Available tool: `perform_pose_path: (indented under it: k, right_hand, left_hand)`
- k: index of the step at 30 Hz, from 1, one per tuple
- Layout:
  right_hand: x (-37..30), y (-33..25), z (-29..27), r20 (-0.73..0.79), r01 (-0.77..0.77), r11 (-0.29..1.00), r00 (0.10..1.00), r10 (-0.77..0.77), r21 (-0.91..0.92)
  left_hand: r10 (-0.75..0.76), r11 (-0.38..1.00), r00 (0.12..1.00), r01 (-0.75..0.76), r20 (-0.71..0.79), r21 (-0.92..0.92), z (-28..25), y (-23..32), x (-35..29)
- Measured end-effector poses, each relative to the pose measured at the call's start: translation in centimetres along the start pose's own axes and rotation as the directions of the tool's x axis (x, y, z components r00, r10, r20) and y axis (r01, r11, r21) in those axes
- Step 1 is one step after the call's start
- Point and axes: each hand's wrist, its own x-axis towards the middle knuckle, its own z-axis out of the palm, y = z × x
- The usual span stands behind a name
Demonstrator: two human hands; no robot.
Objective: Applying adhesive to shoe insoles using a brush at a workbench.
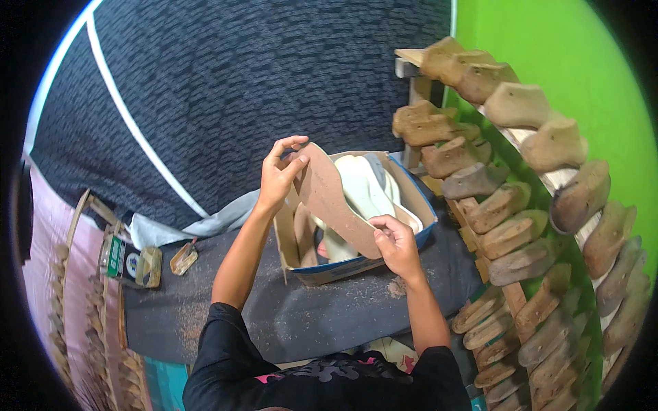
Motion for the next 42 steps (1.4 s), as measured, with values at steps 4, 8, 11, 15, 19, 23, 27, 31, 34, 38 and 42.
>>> perform_pose_path:
  k: [4,8,11,15,19,23,27,31,34,38,42]
  right_hand:
    - [0.1,-0.4,4.7,0.055,-0.003,0.976,0.998,-0.009,0.216]
    - [-0.3,-0.7,11.2,0.169,-0.012,0.95,0.985,-0.043,0.313]
    - [-1.9,-1.4,16.3,0.207,-0.075,0.953,0.978,0.013,0.294]
    - [-3.2,-1.0,24.1,0.341,-0.214,0.935,0.934,0.11,0.284]
    - [-4.8,2.8,32.9,0.394,-0.276,0.928,0.905,0.162,0.252]
    - [-8.0,5.5,42.5,0.532,-0.488,0.852,0.78,0.329,0.188]
    - [-8.1,6.9,48.9,0.582,-0.618,0.773,0.686,0.437,0.147]
    - [-5.6,9.5,52.6,0.592,-0.57,0.814,0.696,0.407,0.11]
    - [-2.0,12.7,54.3,0.318,-0.482,0.851,0.856,0.407,0.208]
    - [3.5,15.4,54.6,0.088,-0.548,0.791,0.833,0.546,0.273]
    - [6.9,15.5,55.7,0.081,-0.607,0.756,0.79,0.608,0.244]
  left_hand:
    - [-0.069,0.989,0.989,0.051,-0.131,-0.139,-2.2,3.6,-2.9]
    - [-0.166,0.933,0.928,0.038,-0.334,-0.358,-6.6,5.5,-6.4]
    - [-0.27,0.863,0.915,0.092,-0.299,-0.496,-10.0,6.0,-10.5]
    - [-0.348,0.861,0.877,0.158,-0.332,-0.484,-14.5,5.7,-18.0]
    - [-0.471,0.731,0.864,0.271,-0.175,-0.627,-21.3,4.6,-25.3]
    - [-0.599,0.716,0.742,0.328,-0.302,-0.616,-29.4,3.6,-31.9]
    - [-0.645,0.721,0.662,0.364,-0.38,-0.59,-36.0,3.8,-35.9]
    - [-0.657,0.694,0.648,0.318,-0.386,-0.646,-40.7,4.1,-38.1]
    - [-0.64,0.687,0.682,0.299,-0.355,-0.662,-42.8,5.0,-39.0]
    - [-0.663,0.624,0.691,0.299,-0.287,-0.722,-43.9,4.9,-39.8]
    - [-0.672,0.605,0.692,0.308,-0.263,-0.734,-45.1,4.6,-41.3]
